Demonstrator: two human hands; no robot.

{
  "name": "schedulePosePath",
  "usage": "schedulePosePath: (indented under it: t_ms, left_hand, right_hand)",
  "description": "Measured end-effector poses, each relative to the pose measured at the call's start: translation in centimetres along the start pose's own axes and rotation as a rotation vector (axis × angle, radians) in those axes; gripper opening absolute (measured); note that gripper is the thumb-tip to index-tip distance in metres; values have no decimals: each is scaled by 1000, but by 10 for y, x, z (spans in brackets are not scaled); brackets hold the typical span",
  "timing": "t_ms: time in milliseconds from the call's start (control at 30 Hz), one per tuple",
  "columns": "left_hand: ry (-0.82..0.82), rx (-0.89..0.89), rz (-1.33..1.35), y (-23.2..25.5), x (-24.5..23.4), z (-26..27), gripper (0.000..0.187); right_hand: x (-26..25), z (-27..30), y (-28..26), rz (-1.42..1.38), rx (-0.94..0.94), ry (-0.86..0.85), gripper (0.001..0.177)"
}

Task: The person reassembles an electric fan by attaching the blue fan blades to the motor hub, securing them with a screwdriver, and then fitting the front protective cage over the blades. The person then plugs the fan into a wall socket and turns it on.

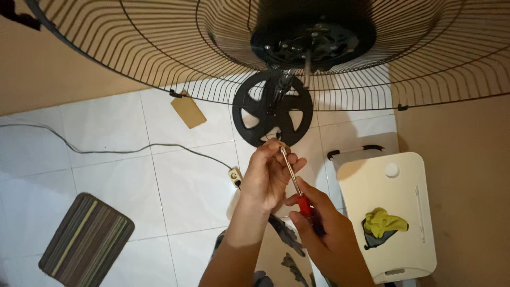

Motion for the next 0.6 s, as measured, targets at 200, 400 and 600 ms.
schedulePosePath:
  t_ms: [200,400,600]
  left_hand:
    - [-8,13,-41,0,-5,-1,16]
    - [-2,5,-94,1,-16,-4,15]
    - [-31,17,-131,2,-11,-7,18]
  right_hand:
    - [2,-3,6,-51,37,-27,60]
    - [-2,-5,11,4,117,-50,61]
    - [-9,-4,3,94,91,-25,61]
Point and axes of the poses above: each hand's wrist, its own z-axis away from the middle knuckle, its own x-axis out of the palm, y = z × x, the point moved 7 cm from there along -z, towards the middle knuckle, and after that the axes turned 10 degrees about -y, right-handed, at the moved point
